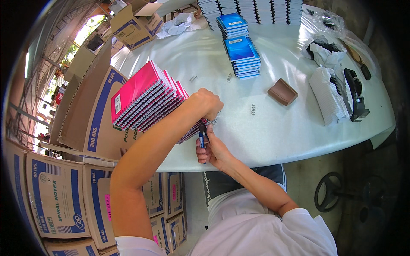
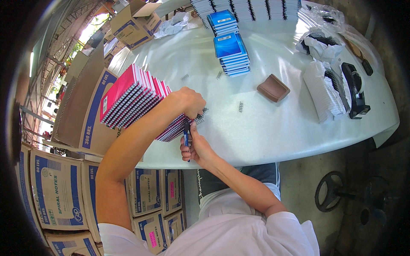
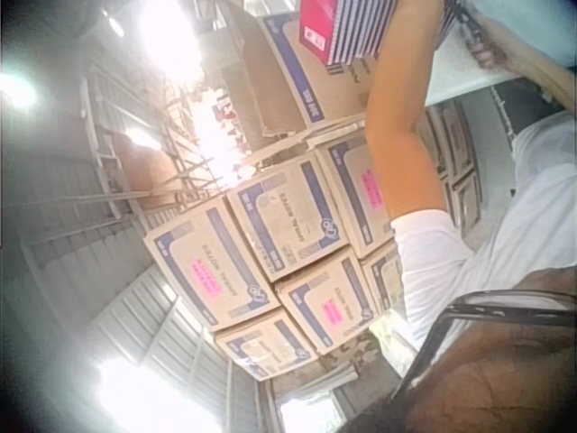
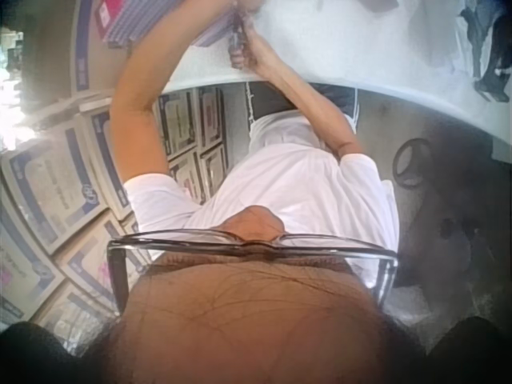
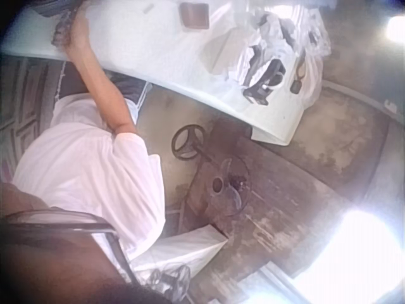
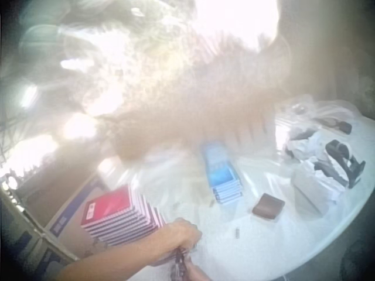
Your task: The person uses pliers to trim the metal spiral coils on a stack of notebooks and then places the notebooks into a cardboard box.
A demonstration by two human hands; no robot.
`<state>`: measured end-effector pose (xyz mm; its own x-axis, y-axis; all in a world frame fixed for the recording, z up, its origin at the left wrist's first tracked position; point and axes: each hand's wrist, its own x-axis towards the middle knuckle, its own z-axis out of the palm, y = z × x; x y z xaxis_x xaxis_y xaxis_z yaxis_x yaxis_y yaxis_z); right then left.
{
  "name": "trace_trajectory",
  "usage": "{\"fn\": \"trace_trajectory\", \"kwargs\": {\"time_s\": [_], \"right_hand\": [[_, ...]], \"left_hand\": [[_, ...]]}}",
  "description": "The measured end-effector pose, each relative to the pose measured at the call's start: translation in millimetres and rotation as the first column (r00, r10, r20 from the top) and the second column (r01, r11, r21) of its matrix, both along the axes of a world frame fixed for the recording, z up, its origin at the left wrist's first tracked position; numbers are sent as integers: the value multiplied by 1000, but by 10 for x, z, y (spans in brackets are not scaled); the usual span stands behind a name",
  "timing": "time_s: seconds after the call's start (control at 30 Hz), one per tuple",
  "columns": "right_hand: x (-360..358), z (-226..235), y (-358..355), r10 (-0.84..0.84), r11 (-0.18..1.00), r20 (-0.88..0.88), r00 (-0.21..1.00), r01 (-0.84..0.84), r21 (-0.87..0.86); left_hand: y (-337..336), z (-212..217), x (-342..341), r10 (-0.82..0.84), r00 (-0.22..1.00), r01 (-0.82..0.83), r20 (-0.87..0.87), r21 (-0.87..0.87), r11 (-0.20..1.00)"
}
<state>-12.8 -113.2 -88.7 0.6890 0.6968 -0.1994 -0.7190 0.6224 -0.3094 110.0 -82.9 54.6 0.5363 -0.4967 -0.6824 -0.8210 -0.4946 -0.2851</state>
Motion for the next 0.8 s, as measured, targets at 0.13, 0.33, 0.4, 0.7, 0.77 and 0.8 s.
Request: {"fn": "trace_trajectory", "kwargs": {"time_s": [0.13,0.33,0.4,0.7,0.77,0.8], "right_hand": [[-65,16,-2,14,990,17,1000,-11,-143],[-110,128,48,-56,968,-13,998,51,-245],[-100,123,36,-66,967,-2,998,63,-246],[-114,124,46,-70,962,23,997,74,-262],[-105,113,49,-79,963,27,997,83,-258],[-102,112,49,-79,962,26,997,83,-260]], "left_hand": [[10,-46,0,-20,1000,19,16,33,999],[37,-64,14,-39,999,39,13,29,999],[17,-25,11,-48,999,47,19,45,998],[66,-29,-19,-3,1000,3,-1,31,1000],[67,-23,-24,-3,1000,2,4,33,999],[70,-18,-29,-1,1000,1,6,35,999]]}}
